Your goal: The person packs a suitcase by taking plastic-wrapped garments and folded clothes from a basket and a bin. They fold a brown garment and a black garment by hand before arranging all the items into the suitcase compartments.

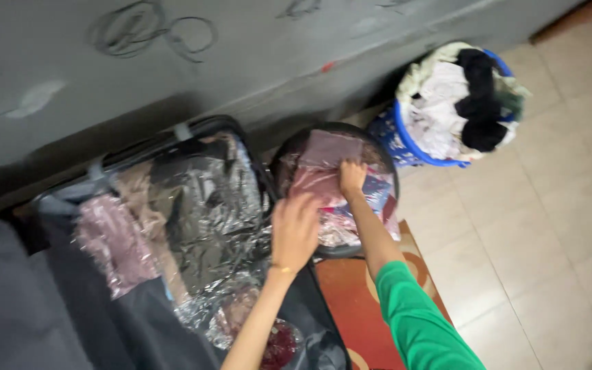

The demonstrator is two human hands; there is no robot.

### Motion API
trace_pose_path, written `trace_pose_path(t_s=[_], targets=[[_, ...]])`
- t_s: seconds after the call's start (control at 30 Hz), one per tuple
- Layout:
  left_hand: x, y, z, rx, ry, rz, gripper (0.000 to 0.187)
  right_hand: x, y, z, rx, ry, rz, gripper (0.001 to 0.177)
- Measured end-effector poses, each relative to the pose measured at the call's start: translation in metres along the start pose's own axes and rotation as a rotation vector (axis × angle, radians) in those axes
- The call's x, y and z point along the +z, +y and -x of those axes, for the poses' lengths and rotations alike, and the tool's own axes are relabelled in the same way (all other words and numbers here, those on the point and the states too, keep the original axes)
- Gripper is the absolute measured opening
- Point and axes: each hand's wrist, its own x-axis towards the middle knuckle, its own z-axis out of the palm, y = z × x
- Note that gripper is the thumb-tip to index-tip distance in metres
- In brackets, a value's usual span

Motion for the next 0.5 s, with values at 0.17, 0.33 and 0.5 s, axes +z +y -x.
trace_pose_path(t_s=[0.17, 0.33, 0.5], targets=[[0.067, 0.027, -0.006, 0.131, -0.133, 0.191, 0.035, -0.113, 0.021, -0.007, -0.056, 0.158, -0.328, 0.028], [0.110, 0.011, -0.004, -0.400, -0.220, 0.617, 0.059, -0.216, 0.067, -0.006, -0.057, 0.223, -0.821, 0.024], [0.069, -0.005, -0.022, -0.961, -0.275, 1.248, 0.108, -0.284, 0.106, -0.004, -0.137, -0.057, -1.226, 0.012]])
